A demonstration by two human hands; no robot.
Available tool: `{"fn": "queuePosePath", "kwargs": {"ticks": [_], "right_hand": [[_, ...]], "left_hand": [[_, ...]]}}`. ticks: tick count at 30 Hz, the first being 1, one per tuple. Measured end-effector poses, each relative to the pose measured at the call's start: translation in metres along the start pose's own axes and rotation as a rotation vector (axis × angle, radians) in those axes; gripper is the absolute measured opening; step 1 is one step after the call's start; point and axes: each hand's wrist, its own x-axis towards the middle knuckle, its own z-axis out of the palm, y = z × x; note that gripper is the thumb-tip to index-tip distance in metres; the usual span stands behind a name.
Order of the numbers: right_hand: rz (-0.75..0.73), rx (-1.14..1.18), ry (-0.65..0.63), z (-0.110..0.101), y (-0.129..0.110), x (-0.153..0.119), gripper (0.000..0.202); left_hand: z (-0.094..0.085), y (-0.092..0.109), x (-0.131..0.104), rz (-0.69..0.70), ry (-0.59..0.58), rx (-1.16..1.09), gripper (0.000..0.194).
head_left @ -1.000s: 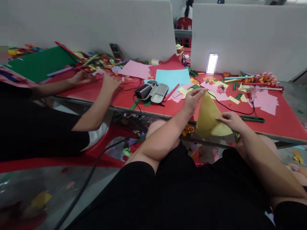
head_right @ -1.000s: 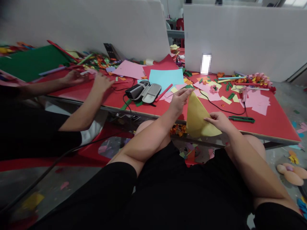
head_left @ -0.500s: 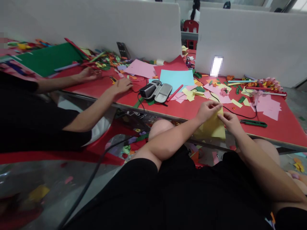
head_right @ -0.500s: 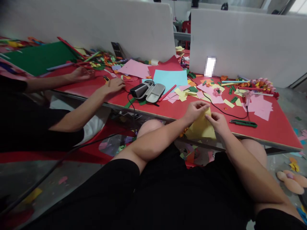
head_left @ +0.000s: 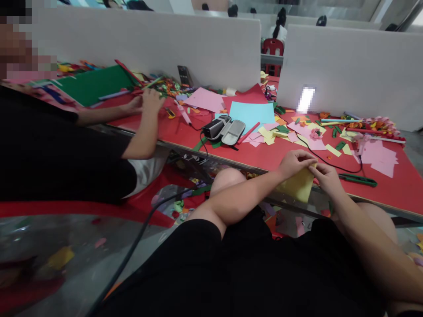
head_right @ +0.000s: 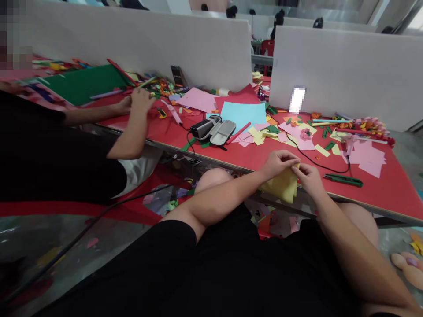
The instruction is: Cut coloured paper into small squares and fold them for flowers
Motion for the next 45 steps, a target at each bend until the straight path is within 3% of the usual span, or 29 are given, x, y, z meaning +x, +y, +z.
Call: {"fn": "queuePosePath", "kwargs": {"ticks": [6, 13, 19, 32, 37, 45], "right_hand": [[0.036, 0.039, -0.018, -0.004, 0.001, 0.0, 0.063], [0.016, 0.02, -0.004, -0.001, 0.011, -0.001, 0.057], [-0.004, 0.115, 0.038, -0.009, 0.005, 0.0, 0.058], [0.034, 0.151, 0.035, -0.003, 0.006, -0.002, 0.063], [0.01, 0.145, 0.104, -0.007, 0.008, 0.0, 0.065], [-0.022, 0.122, 0.093, -0.005, 0.013, 0.001, 0.071]], "left_hand": [[-0.002, -0.001, -0.002, -0.009, -0.039, -0.006, 0.059], [-0.001, -0.004, 0.001, 0.131, -0.047, 0.026, 0.059], [-0.008, -0.006, 0.011, -0.072, -0.203, -0.08, 0.067], [-0.013, 0.006, 0.008, -0.181, -0.218, -0.142, 0.044], [-0.014, 0.004, 0.01, -0.228, -0.207, -0.181, 0.04], [-0.018, 0.002, 0.01, -0.188, -0.2, -0.141, 0.02]]}}
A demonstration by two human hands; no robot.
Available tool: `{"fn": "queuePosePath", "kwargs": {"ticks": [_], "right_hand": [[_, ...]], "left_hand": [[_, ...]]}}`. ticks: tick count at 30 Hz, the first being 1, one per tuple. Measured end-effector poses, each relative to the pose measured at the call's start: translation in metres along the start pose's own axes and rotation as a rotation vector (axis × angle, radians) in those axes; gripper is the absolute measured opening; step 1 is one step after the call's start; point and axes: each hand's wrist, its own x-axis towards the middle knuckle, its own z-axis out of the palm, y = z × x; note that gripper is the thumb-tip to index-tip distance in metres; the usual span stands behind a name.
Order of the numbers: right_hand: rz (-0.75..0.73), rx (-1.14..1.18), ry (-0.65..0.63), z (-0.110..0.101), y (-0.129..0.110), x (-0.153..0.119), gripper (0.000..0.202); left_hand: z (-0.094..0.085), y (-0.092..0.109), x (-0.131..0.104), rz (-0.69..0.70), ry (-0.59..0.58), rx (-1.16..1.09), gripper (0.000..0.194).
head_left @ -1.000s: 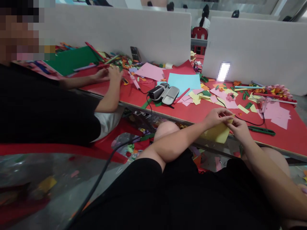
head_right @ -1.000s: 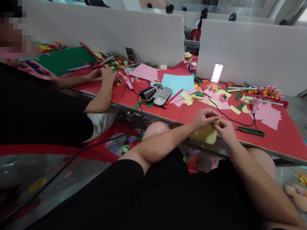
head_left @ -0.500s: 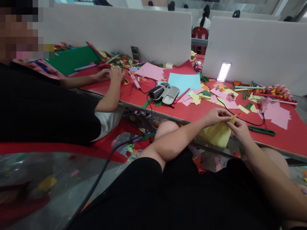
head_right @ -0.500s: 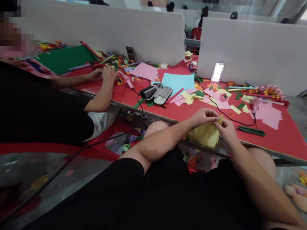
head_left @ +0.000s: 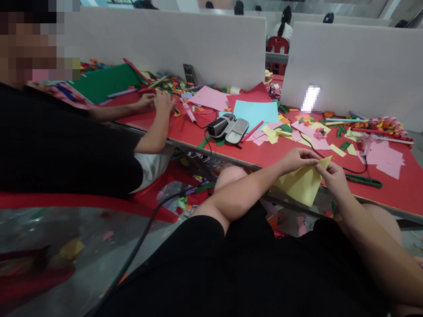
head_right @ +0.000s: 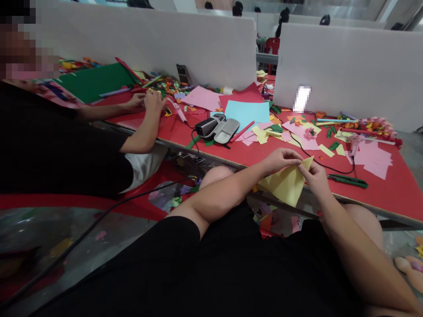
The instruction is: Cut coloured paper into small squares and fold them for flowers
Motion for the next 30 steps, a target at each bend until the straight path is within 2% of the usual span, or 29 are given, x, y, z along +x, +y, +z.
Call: {"fn": "queuePosePath", "kwargs": {"ticks": [7, 12, 16, 20, 26, 30], "right_hand": [[0.023, 0.009, 0.017, -0.001, 0.002, -0.001, 0.068], [0.022, 0.039, 0.049, -0.004, 0.0, 0.0, 0.064], [0.006, 0.048, 0.125, -0.011, -0.002, 0.003, 0.057], [-0.059, 0.079, 0.258, -0.025, -0.002, 0.01, 0.046], [-0.027, 0.213, 0.387, -0.033, -0.007, 0.017, 0.052], [-0.023, 0.182, 0.385, -0.032, -0.008, 0.018, 0.048]], "left_hand": [[0.0, 0.002, -0.001, 0.069, 0.006, 0.17, 0.027], [0.003, 0.0, 0.002, 0.096, 0.017, 0.17, 0.027], [0.0, 0.006, 0.0, 0.03, -0.017, 0.153, 0.031], [-0.007, 0.019, -0.008, -0.095, -0.059, 0.328, 0.031], [-0.013, 0.034, -0.013, -0.101, 0.014, 0.516, 0.029], [-0.014, 0.036, -0.012, -0.085, 0.068, 0.604, 0.035]]}}
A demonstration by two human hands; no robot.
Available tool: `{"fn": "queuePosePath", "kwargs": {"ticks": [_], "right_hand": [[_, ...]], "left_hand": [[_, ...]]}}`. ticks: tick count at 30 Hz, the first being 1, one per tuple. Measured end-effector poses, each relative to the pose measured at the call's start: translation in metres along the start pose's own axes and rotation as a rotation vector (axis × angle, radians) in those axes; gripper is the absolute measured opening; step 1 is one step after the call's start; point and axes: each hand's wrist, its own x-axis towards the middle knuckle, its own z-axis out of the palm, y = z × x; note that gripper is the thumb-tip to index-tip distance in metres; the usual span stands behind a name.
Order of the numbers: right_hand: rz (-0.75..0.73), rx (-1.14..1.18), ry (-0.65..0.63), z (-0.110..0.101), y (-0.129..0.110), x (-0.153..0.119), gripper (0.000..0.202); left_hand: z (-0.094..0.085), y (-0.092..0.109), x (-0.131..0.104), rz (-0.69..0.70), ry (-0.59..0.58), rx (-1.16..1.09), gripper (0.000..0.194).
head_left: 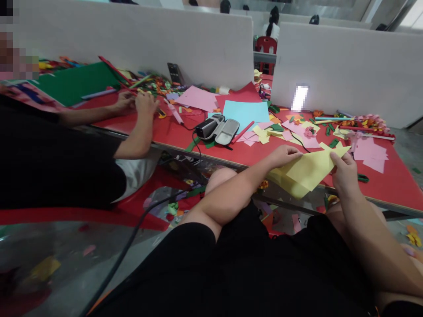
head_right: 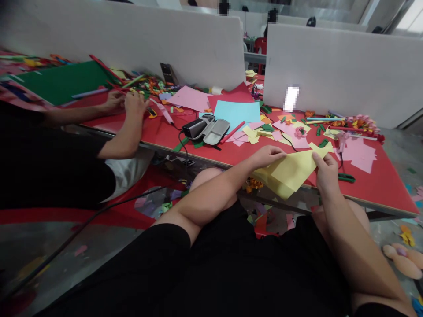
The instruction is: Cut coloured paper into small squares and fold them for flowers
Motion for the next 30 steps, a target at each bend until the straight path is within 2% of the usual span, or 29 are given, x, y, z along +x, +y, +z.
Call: {"fn": "queuePosePath", "kwargs": {"ticks": [5, 10, 12, 14, 16, 18, 21, 23, 26, 28, 30], "right_hand": [[0.001, -0.005, -0.015, -0.004, 0.002, 0.003, 0.048], [0.067, -0.148, -0.051, -0.014, -0.009, 0.006, 0.051], [0.093, -0.193, -0.1, -0.019, -0.017, 0.007, 0.053], [0.157, -0.232, -0.209, -0.025, -0.025, 0.008, 0.058], [0.221, -0.292, -0.327, -0.029, -0.028, 0.009, 0.06], [0.227, -0.369, -0.413, -0.031, -0.026, 0.009, 0.062], [0.155, -0.509, -0.447, -0.033, -0.015, 0.01, 0.06], [0.096, -0.603, -0.428, -0.034, -0.005, 0.012, 0.051], [0.054, -0.728, -0.377, -0.038, 0.0, 0.016, 0.035], [0.071, -0.801, -0.327, -0.04, -0.005, 0.017, 0.028], [0.074, -0.865, -0.275, -0.04, -0.014, 0.016, 0.024]], "left_hand": [[-0.011, -0.003, 0.003, 0.056, -0.05, 0.112, 0.031], [-0.027, -0.002, 0.002, 0.111, -0.07, 0.372, 0.03], [-0.029, 0.0, -0.001, 0.139, -0.075, 0.516, 0.03], [-0.029, 0.002, -0.002, 0.159, -0.071, 0.656, 0.031], [-0.027, 0.004, -0.002, 0.172, -0.025, 0.751, 0.031], [-0.023, 0.004, 0.0, 0.196, 0.075, 0.796, 0.03], [-0.014, 0.003, 0.006, 0.275, 0.231, 0.802, 0.033], [-0.008, 0.0, 0.011, 0.322, 0.256, 0.791, 0.038], [-0.001, -0.008, 0.022, 0.326, 0.131, 0.748, 0.036], [0.001, -0.015, 0.028, 0.283, 0.004, 0.684, 0.026], [0.001, -0.023, 0.033, 0.217, -0.08, 0.602, 0.03]]}}
